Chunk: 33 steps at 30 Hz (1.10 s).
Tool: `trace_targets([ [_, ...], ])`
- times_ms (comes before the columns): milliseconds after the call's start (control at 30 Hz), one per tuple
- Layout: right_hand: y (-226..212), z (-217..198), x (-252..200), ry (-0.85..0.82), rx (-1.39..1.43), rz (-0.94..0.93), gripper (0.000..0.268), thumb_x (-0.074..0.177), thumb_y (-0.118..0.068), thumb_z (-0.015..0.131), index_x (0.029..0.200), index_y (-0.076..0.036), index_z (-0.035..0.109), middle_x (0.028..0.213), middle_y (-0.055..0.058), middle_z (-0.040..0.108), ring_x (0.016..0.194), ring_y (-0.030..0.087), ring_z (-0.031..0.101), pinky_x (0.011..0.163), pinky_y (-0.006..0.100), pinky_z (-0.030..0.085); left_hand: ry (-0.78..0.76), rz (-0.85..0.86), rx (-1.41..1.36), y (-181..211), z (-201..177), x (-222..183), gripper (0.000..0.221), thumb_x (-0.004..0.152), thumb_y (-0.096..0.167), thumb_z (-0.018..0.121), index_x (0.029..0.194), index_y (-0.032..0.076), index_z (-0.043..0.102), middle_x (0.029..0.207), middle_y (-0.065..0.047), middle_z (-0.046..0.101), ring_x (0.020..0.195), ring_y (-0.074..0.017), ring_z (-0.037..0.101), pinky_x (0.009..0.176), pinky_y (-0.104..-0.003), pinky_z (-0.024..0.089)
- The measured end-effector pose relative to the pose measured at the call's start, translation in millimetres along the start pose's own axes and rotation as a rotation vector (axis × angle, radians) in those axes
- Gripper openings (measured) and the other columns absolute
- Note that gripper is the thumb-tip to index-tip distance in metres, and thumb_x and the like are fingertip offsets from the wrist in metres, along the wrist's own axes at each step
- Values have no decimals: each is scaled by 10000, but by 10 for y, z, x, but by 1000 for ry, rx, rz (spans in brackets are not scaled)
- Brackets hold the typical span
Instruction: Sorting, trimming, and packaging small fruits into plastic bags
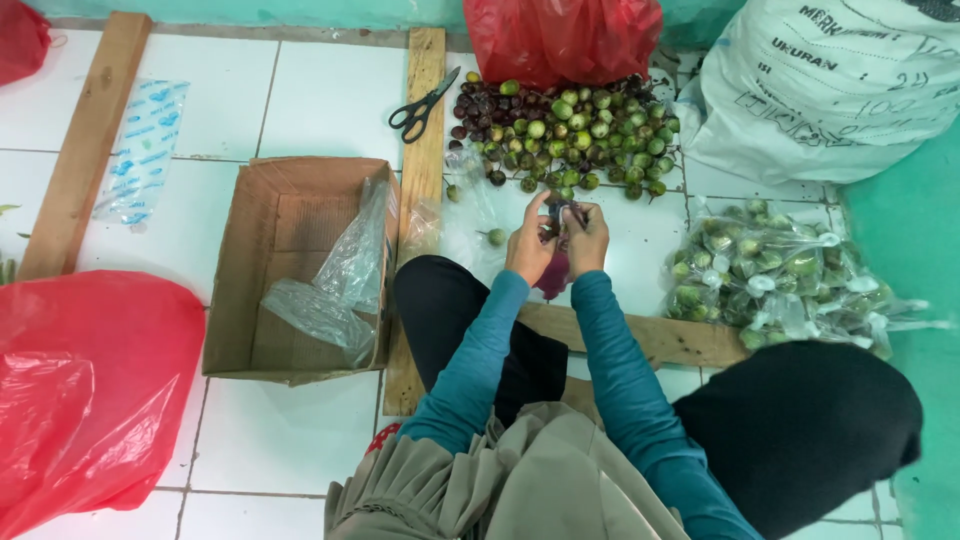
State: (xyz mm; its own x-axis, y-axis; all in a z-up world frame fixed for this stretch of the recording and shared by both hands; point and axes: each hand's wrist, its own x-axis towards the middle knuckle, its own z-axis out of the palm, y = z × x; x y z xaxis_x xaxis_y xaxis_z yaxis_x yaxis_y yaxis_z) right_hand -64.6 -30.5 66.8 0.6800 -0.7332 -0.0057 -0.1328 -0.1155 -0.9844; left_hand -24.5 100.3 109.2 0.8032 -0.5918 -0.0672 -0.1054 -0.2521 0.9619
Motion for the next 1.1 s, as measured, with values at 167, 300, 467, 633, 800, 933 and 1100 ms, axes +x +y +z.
trace_targets([
  [167,-45,-12,-110,43,117,-11,79,1069,-139,661,1080,-76,615,865,103,601,841,213,594,773,418,494,57,46,-41,-322,163,207,639,976,-38,660,1520,175,402,1260,-207,649,1124,-392,685,905,-535,638],
  [300,-443,148,-384,-31,-9,-100,72,1009,-98,732,1037,-94,666,802,78,628,783,180,632,711,394,519,122,67,-70,-354,-11,91,550,941,-29,672,1441,73,469,1226,-243,620,1084,-417,702,863,-556,657],
  [467,-249,249,-170,49,141,-65,85,1010,-87,716,1016,-77,632,806,81,620,736,183,603,687,370,515,188,54,-265,-439,-90,69,477,823,78,816,1267,137,651,1085,-119,734,950,-271,761,783,-378,677],
  [633,-190,146,-168,88,480,110,73,1028,-116,667,987,-141,611,766,1,599,615,101,589,499,198,475,95,30,-475,-219,-148,-49,403,807,81,854,1195,141,765,1074,-96,732,910,-184,764,800,-319,667],
  [800,-697,-5,-591,-94,258,-76,192,984,-127,779,1099,-101,627,887,46,619,807,124,621,643,280,570,72,-100,-961,-262,-50,14,193,907,95,818,1044,4,719,963,-129,721,884,-205,724,778,-310,616],
  [933,-258,-107,-221,-66,203,-72,112,1013,-100,736,1030,-79,627,814,19,584,718,108,593,552,253,542,68,-157,-1054,-137,98,-19,171,939,136,807,969,7,700,903,-147,731,849,-235,737,748,-325,621],
  [1100,98,-217,188,94,484,-10,150,1007,-43,702,966,-116,577,762,34,557,568,121,530,438,243,467,-30,-280,-1122,-538,393,267,137,929,200,823,987,125,724,950,-71,766,889,-208,754,806,-347,629],
])
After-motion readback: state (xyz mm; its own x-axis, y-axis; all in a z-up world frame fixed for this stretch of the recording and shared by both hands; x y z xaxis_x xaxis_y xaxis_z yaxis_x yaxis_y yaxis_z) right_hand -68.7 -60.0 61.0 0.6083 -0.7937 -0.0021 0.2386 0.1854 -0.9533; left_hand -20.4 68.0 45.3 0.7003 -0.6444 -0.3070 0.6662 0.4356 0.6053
